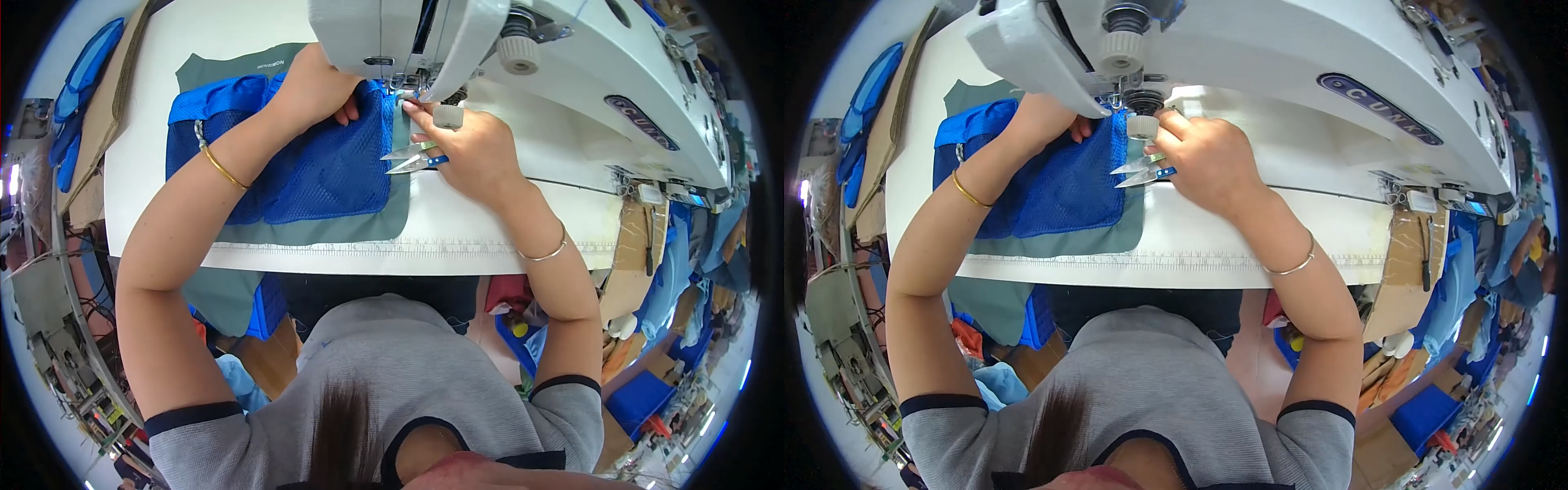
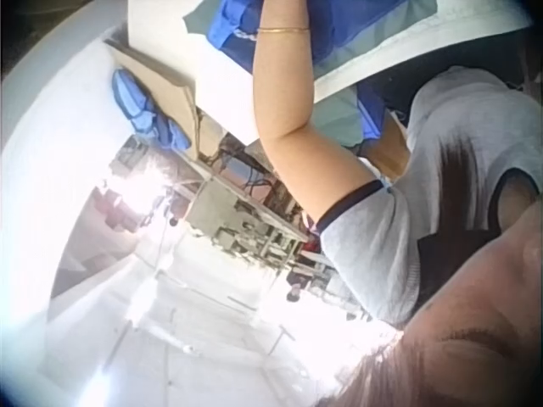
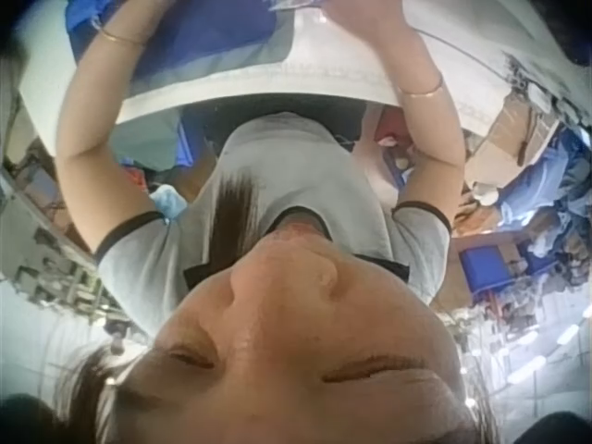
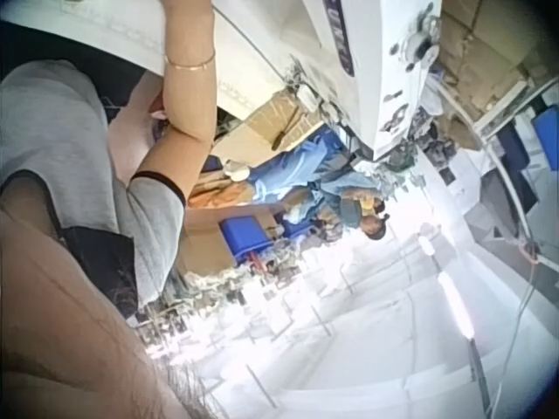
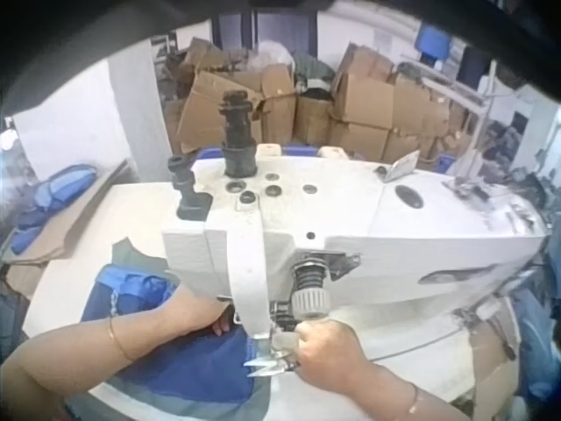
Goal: Sewing blue mesh pockets onto fabric using an industrial sewing machine.
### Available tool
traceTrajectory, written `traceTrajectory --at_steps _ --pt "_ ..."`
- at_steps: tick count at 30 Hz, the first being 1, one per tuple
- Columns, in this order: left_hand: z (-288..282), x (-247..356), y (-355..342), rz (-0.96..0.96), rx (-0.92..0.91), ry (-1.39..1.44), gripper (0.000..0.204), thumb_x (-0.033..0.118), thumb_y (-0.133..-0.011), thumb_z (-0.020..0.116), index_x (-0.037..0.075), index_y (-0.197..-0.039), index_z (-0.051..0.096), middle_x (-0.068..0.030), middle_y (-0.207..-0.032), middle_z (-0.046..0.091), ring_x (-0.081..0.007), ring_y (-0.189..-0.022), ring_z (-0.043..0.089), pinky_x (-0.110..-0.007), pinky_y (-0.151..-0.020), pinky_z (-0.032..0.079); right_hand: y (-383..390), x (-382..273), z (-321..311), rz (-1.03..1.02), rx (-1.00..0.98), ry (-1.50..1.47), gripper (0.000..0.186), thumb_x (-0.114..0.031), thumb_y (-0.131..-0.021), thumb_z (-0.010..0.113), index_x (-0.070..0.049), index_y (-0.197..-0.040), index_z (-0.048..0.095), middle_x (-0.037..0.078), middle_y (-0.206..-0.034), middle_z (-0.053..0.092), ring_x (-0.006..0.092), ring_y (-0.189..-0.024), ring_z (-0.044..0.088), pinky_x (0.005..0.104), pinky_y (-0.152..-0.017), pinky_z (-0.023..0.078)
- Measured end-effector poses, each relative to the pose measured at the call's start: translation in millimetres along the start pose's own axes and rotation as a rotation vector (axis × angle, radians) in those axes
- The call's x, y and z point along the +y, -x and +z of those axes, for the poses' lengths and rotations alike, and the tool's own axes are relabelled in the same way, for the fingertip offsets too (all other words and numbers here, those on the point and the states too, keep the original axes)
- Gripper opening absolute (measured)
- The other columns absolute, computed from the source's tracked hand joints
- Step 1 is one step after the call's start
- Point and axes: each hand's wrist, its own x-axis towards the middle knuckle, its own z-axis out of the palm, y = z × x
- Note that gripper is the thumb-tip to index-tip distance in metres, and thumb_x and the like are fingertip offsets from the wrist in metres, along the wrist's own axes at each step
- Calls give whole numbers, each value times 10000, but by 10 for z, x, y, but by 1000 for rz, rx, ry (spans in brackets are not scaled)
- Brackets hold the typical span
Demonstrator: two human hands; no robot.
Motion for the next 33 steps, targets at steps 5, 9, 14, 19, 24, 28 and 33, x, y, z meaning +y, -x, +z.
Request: traceTrajectory --at_steps 5,9,14,19,24,28,33 --pt "-61 -34 115 28 -14 -57 353 281 -908 721 -70 -909 680 -134 -741 708 -185 -587 688 -319 -534 546 15 23 31 -37 30 26 512 -137 -778 785 -164 -1284 713 26 -1021 753 255 -665 626 376 -631 517" --pt "-18 -250 233 273 93 -302 342 326 -821 767 -9 -837 696 -166 -743 682 -303 -696 676 -398 -690 544 16 7 20 7 -100 123 458 -147 -790 778 -144 -1245 722 37 -1116 725 252 -668 646 389 -629 518" --pt "-38 -508 299 441 238 -556 242 230 -813 656 14 -707 683 -239 -760 674 -434 -724 660 -509 -689 539 -5 -10 4 -73 0 126 408 -118 -817 715 -131 -1225 722 63 -1023 715 244 -754 686 389 -643 539" --pt "-660 -962 1033 191 373 -483 236 166 -794 693 -31 -681 629 -232 -668 621 -376 -628 651 -484 -601 499 -5 -14 148 -103 2 77 376 -53 -804 680 -124 -1172 717 72 -1261 711 279 -836 722 393 -708 580" --pt "-1070 -693 2486 125 645 133 272 102 -900 707 43 -668 578 -5 -540 517 -66 -484 505 -239 -455 368 45 33 99 -96 63 22 367 11 -807 637 -99 -1148 713 100 -1301 691 321 -964 727 418 -780 588" --pt "-2047 -1102 4258 532 923 240 166 156 -984 600 79 -872 696 -43 -766 674 -95 -677 637 -211 -595 483 183 167 49 -7 -5 10 563 86 -789 557 -119 -1301 671 74 -1378 651 292 -1153 678 368 -924 560" --pt "-1496 -495 5529 267 1309 -54 143 155 -989 601 59 -1042 692 -56 -883 705 -137 -819 662 -243 -771 489 81 182 121 39 -110 -57 592 91 -831 519 -124 -1371 633 61 -1435 613 268 -1275 617 350 -1014 521"
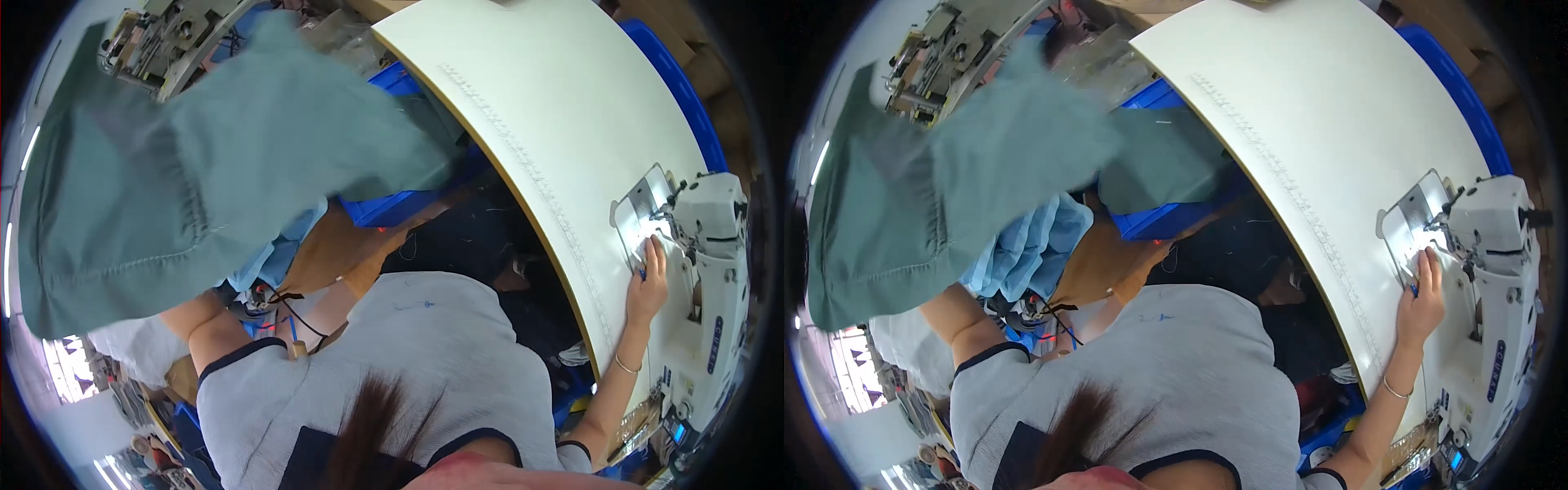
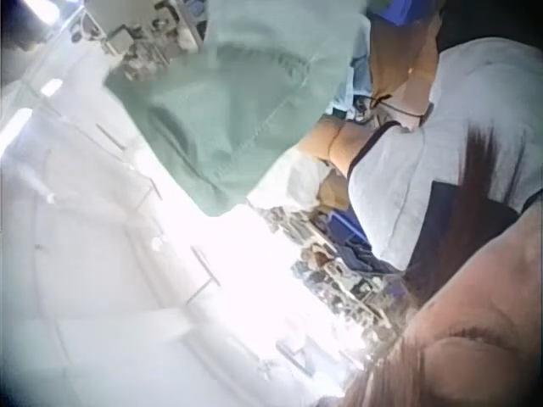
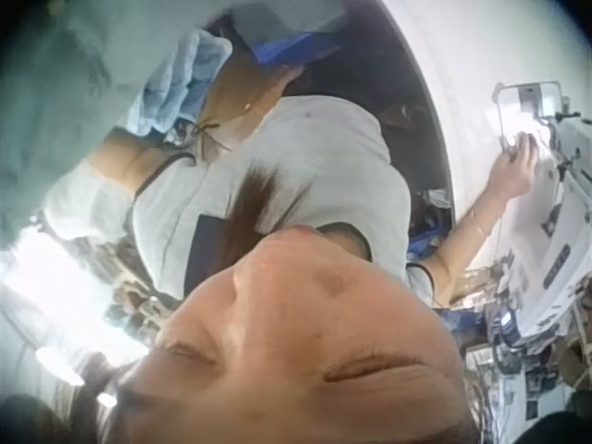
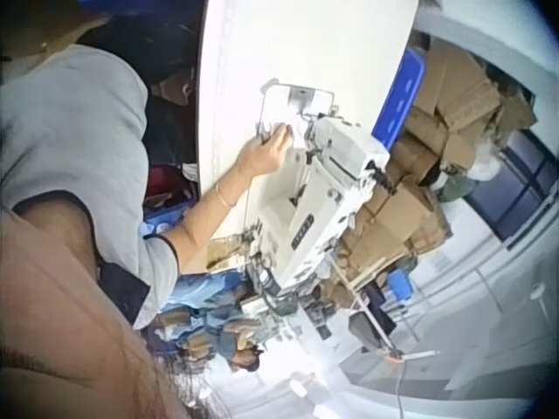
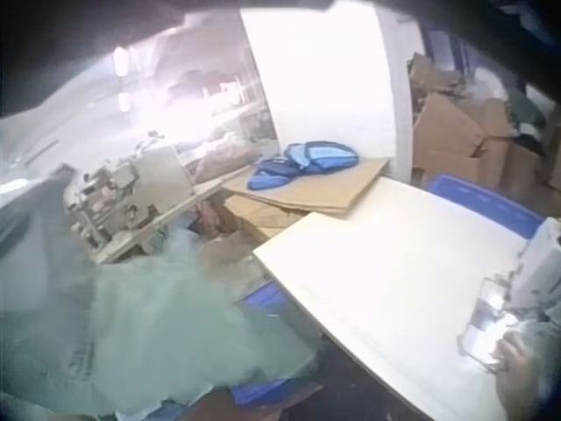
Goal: Sewing blue mesh pockets onto fabric using an industrial sewing machine.
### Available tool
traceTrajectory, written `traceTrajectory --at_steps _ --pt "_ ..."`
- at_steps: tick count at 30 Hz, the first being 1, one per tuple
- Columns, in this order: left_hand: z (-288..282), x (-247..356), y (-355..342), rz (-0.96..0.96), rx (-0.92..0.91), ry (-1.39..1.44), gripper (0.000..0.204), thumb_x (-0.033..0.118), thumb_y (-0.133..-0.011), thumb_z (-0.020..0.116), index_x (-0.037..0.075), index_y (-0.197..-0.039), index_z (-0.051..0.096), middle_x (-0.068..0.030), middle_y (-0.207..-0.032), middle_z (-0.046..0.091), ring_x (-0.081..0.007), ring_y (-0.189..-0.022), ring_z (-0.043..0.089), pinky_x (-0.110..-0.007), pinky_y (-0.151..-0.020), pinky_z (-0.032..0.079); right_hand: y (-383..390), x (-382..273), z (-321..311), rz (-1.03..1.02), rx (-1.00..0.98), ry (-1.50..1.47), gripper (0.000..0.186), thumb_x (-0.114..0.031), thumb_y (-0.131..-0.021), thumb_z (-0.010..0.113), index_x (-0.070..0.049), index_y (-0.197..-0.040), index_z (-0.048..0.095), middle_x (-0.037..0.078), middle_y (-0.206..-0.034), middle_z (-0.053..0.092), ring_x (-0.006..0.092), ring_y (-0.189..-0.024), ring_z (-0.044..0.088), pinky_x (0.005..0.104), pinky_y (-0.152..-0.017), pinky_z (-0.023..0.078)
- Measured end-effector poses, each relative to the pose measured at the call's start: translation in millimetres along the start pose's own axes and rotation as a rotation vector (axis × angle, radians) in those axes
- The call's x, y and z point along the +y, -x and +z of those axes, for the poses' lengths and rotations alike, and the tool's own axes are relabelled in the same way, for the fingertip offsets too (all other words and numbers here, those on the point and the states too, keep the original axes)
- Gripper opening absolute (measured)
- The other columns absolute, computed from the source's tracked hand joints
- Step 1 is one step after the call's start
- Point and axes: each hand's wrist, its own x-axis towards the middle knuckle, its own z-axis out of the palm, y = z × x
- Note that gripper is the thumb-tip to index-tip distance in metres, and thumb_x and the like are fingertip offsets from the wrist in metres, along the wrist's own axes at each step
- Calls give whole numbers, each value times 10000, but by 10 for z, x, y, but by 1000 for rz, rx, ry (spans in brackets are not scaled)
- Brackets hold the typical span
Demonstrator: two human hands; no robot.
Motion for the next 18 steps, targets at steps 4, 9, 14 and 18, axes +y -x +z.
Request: traceTrajectory --at_steps 4,9,14,18 --pt "-1655 515 -75 -2 226 -356 262 154 -993 601 38 -1212 687 -69 -1000 735 -179 -962 687 -276 -947 495 29 136 64 -93 15 78 564 65 -865 526 -129 -1386 622 57 -1448 604 258 -1272 620 341 -983 537" --pt "-2218 124 -307 -129 63 -931 175 180 -954 644 32 -991 730 -7 -850 682 -110 -761 602 -273 -714 475 49 121 54 -93 30 103 518 44 -912 528 -120 -1396 610 50 -1451 600 254 -1288 605 340 -1001 525" --pt "-2013 -1435 -260 -536 -231 -1389 345 330 -797 729 -14 -816 711 -187 -720 670 -257 -677 667 -417 -651 508 63 108 36 -118 54 140 478 25 -939 532 -117 -1389 612 48 -1446 604 257 -1288 605 339 -1000 522" --pt "-1586 -2142 3 -601 -396 -1574 324 333 -783 692 25 -871 739 -250 -928 717 -408 -935 707 -491 -824 554 97 51 29 -76 42 139 473 33 -942 531 -111 -1384 615 55 -1444 605 264 -1297 597 345 -1013 510"
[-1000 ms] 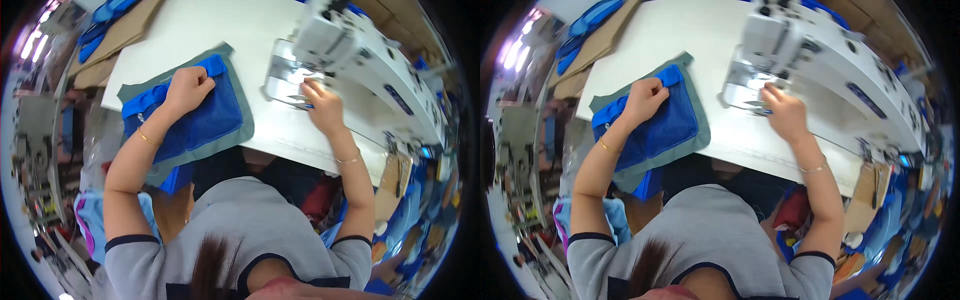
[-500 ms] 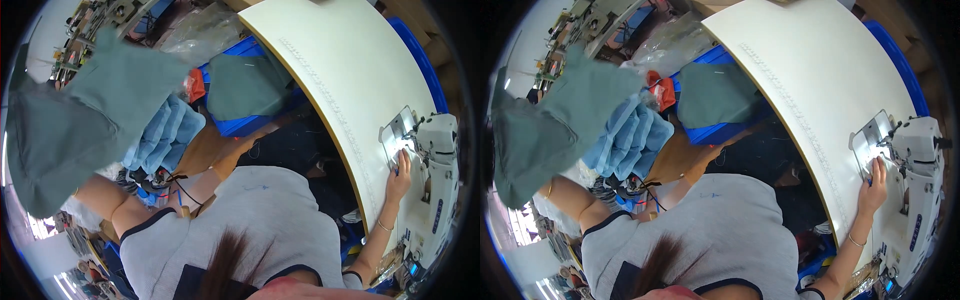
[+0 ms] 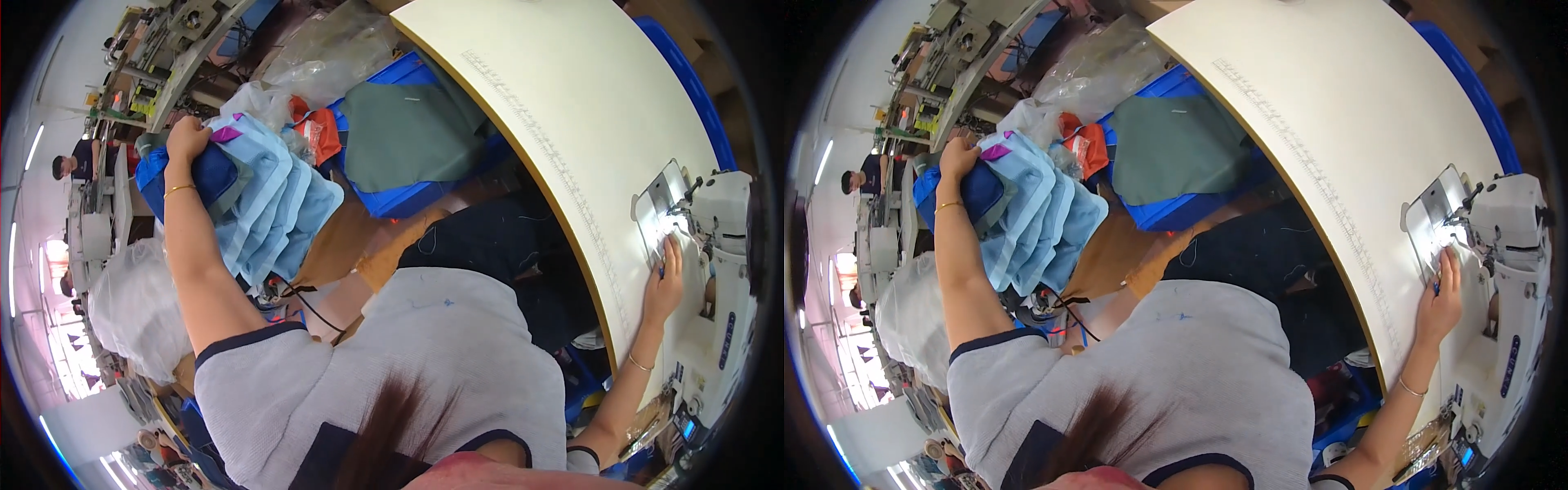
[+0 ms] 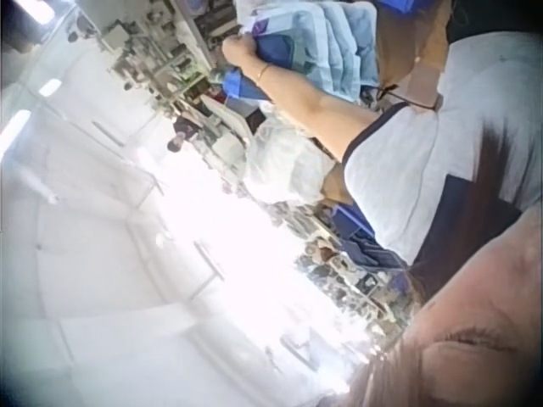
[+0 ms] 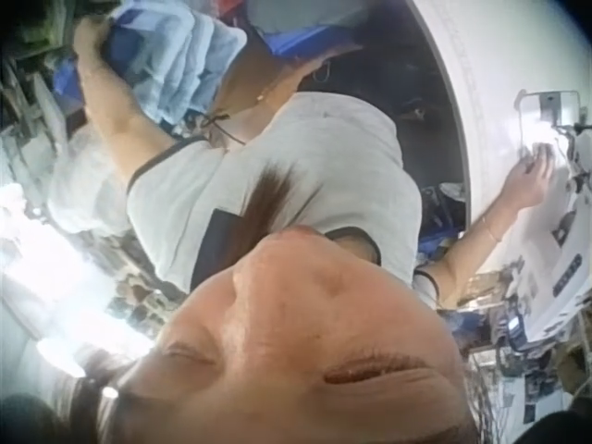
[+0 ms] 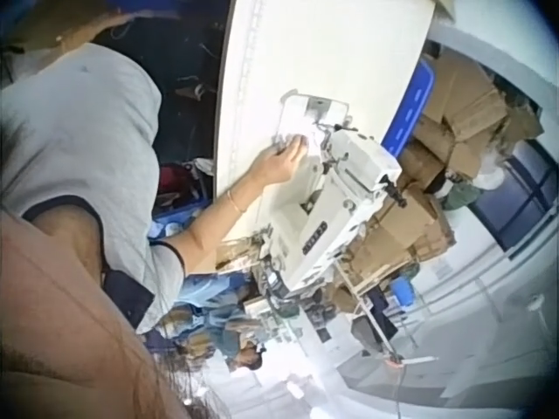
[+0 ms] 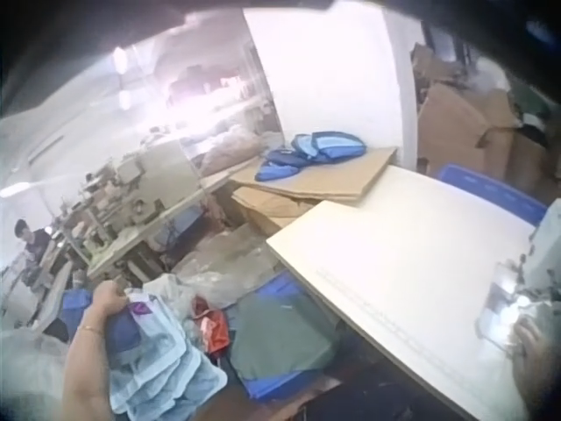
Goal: Sewing blue mesh pockets onto fabric using an industrial sewing machine.
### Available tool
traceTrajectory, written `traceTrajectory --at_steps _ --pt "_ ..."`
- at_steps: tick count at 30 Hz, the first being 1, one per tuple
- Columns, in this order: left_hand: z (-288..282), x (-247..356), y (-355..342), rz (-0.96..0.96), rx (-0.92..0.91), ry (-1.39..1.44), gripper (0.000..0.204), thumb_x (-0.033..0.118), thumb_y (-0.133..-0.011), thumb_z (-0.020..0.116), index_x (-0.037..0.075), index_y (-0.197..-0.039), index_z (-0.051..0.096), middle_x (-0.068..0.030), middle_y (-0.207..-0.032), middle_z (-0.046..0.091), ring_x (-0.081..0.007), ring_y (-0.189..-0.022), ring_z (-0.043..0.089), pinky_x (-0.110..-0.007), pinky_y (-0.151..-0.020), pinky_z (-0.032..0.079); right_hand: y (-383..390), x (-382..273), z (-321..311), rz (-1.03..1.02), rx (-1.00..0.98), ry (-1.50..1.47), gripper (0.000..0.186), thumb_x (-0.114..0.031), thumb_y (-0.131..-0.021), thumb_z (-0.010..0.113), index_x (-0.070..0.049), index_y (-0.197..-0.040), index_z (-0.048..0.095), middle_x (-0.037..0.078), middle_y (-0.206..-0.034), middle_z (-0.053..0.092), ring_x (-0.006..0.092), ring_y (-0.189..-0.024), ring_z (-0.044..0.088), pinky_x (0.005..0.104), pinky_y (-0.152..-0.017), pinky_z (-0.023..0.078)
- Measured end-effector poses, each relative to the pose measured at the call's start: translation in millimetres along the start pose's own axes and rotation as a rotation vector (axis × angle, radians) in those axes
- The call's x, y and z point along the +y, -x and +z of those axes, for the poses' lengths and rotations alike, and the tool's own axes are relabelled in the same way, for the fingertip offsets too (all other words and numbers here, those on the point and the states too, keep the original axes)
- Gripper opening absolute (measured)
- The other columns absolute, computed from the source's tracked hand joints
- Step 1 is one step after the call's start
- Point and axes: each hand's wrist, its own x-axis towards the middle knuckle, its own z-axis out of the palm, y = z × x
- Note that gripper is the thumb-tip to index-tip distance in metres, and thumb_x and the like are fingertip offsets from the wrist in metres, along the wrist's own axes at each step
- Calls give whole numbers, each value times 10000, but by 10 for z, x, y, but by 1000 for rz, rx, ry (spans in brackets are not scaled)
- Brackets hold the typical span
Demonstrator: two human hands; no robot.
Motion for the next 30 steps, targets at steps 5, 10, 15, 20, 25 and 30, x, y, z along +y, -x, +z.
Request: traceTrajectory --at_steps 5,10,15,20,25,30 --pt "-878 -781 4 44 277 126 415 374 -826 711 -41 -834 690 -224 -735 658 -304 -689 657 -437 -658 493 10 96 29 -11 -28 -19 498 55 -936 526 -111 -1398 609 63 -1450 600 265 -1311 588 346 -1031 498" --pt "-1788 -2806 869 -263 434 240 359 308 -942 713 10 -753 650 19 -697 568 -85 -687 473 -280 -632 390 40 131 57 52 -15 -56 510 55 -937 526 -116 -1412 600 55 -1462 594 243 -1335 570 340 -1048 485" --pt "-2512 -2816 1427 -144 576 339 315 246 -982 674 20 -775 605 53 -717 502 -55 -710 445 -249 -628 357 37 126 36 48 -3 -56 490 36 -953 519 -129 -1406 608 45 -1459 596 237 -1329 575 333 -1050 482" --pt "-2295 -1336 806 170 427 260 287 212 -920 701 -1 -761 593 10 -660 498 -87 -656 458 -288 -592 374 77 115 23 -13 49 31 458 -2 -959 551 -141 -1390 619 26 -1428 620 232 -1237 635 319 -964 529" --pt "-841 -295 178 267 214 173 283 228 -797 697 -30 -723 607 -150 -618 584 -227 -581 557 -410 -559 428 173 24 -70 17 47 97 458 6 -943 560 -128 -1377 623 33 -1428 617 247 -1220 644 328 -950 534" --pt "238 -38 14 100 102 154 446 446 -942 636 3 -903 680 -245 -901 698 -442 -930 677 -523 -814 516 376 -278 -285 95 -60 55 470 16 -929 554 -115 -1376 616 36 -1456 595 267 -1220 644 338 -938 541"
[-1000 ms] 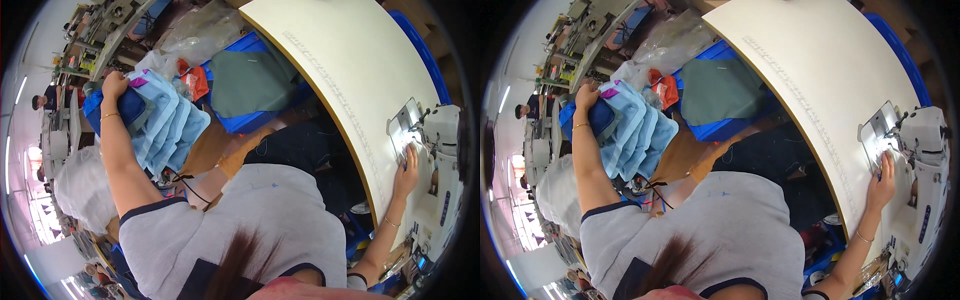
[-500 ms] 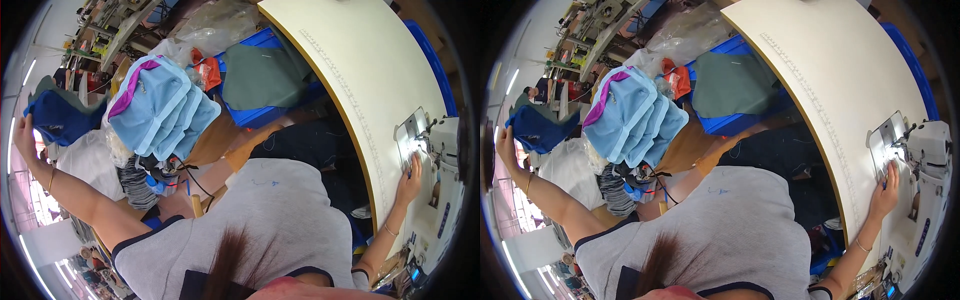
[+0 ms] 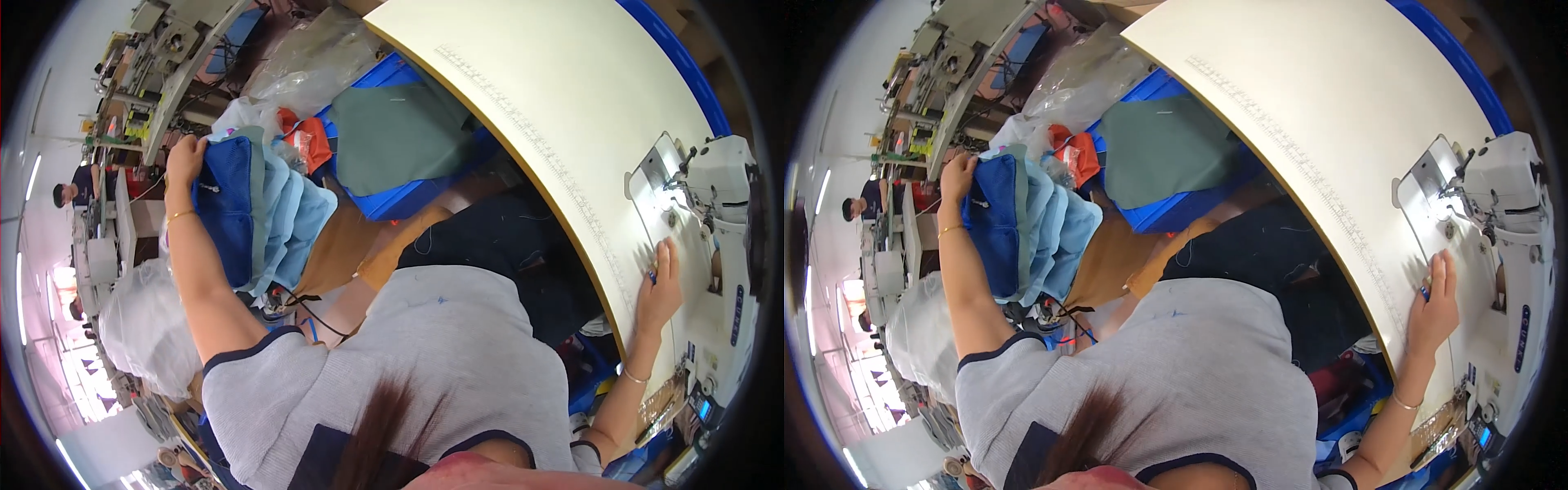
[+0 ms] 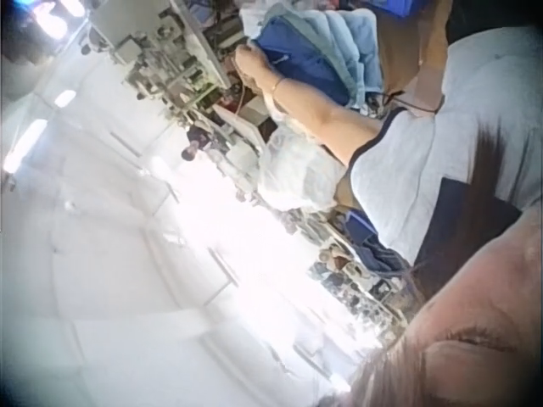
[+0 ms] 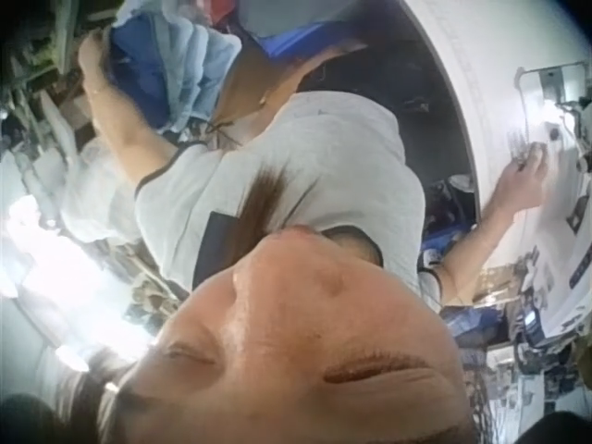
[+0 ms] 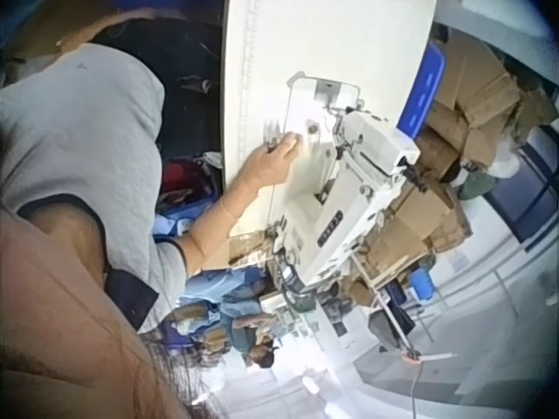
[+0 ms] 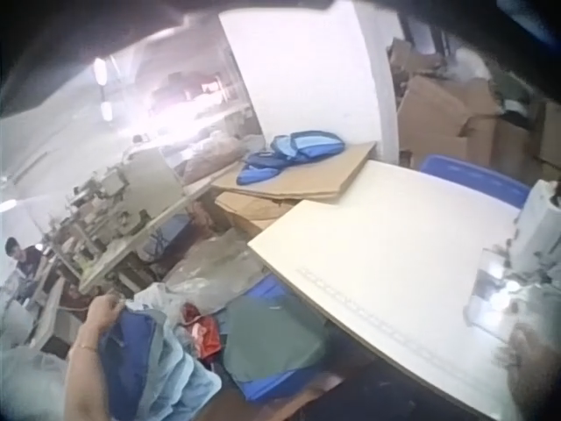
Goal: Sewing blue mesh pockets onto fabric using an industrial sewing machine.
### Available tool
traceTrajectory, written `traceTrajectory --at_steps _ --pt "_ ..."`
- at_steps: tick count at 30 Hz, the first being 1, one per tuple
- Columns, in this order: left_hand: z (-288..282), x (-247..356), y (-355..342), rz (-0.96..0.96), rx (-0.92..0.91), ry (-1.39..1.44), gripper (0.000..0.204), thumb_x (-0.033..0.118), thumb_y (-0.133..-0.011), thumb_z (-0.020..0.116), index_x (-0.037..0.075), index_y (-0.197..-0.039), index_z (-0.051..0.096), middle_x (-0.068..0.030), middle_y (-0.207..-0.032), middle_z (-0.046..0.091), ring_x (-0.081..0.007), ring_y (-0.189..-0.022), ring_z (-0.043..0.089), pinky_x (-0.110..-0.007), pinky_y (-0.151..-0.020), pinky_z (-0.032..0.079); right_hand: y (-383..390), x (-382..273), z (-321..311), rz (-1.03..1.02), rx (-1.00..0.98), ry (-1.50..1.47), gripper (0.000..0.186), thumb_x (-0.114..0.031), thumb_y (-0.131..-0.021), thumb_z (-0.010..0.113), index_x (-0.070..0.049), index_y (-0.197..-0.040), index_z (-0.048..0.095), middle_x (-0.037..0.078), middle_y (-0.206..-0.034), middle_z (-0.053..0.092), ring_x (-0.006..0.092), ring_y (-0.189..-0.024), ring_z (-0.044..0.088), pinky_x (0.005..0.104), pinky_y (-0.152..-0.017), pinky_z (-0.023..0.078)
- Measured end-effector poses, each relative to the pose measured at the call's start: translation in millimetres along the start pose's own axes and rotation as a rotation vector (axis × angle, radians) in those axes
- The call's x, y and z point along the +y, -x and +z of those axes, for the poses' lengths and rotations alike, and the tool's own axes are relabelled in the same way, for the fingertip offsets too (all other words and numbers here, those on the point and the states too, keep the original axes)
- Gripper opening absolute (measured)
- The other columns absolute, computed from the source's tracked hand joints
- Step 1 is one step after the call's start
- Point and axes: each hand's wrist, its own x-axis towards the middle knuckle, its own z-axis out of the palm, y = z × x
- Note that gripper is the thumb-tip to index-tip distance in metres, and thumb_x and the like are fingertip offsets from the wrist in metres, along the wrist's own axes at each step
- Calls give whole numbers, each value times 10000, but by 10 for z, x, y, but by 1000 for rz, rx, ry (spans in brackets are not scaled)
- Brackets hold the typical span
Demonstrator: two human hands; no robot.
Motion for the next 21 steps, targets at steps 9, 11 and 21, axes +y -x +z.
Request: traceTrajectory --at_steps 9,11,21 --pt "-249 1089 1462 -375 205 -389 1165 777 -754 700 29 -1563 320 -253 -1562 402 -441 -1427 395 -622 -1080 395 296 -140 -51 104 33 -77 520 44 -916 540 -144 -1393 625 36 -1455 598 261 -1210 650 330 -927 543" --pt "120 837 1559 -488 128 -210 1131 674 -757 772 32 -1564 308 -244 -1541 429 -441 -1397 432 -601 -1062 422 317 -100 -61 90 39 -95 506 34 -927 540 -142 -1393 625 38 -1454 599 259 -1219 646 329 -931 543" --pt "-360 162 1102 -137 -6 -264 641 213 -818 719 142 -1436 559 -183 -1169 692 -357 -1160 591 -498 -969 501 324 -112 -28 83 56 -116 472 27 -953 518 -122 -1388 628 50 -1454 601 265 -1262 623 336 -987 520"
